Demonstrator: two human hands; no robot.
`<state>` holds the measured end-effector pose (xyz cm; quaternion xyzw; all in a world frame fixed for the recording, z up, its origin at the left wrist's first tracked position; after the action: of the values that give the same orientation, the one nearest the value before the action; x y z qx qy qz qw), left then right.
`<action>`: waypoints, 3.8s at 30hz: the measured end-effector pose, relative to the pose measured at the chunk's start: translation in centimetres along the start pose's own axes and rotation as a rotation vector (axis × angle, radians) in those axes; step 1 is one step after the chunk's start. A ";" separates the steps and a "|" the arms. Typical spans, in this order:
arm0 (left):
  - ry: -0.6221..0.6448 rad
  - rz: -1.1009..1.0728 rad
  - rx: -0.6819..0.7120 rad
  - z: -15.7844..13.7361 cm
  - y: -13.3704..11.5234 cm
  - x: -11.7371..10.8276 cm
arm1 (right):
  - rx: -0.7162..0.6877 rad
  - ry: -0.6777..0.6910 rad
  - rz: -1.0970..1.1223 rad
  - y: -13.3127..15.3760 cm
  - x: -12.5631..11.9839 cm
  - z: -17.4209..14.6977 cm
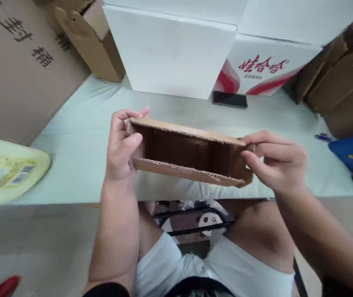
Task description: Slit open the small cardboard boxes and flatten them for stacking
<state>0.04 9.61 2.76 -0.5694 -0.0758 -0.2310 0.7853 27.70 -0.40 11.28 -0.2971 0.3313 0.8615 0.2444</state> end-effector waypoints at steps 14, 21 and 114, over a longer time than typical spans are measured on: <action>0.095 0.134 -0.036 0.4 2.6 3.0 | 0.322 0.203 0.272 -4.9 2.4 -1.4; 0.090 0.104 -0.012 0.7 2.7 3.3 | 0.452 0.101 0.330 -6.2 1.3 -1.7; -0.331 0.020 -0.523 -2.0 11.7 -4.4 | 0.378 0.155 0.793 -8.9 9.5 -1.8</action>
<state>1.17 11.82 -9.67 -0.7828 -0.1352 -0.1393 0.5912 27.16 6.28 0.03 -0.1609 0.5887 0.7881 -0.0803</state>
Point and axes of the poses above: each hand's wrist, its own z-axis towards the middle knuckle, its own x-axis out of the palm, y = z × x, the point moved 10 cm from there along z, towards the middle knuckle, and after that the axes turned 9 degrees about y, right-handed, at the moved point
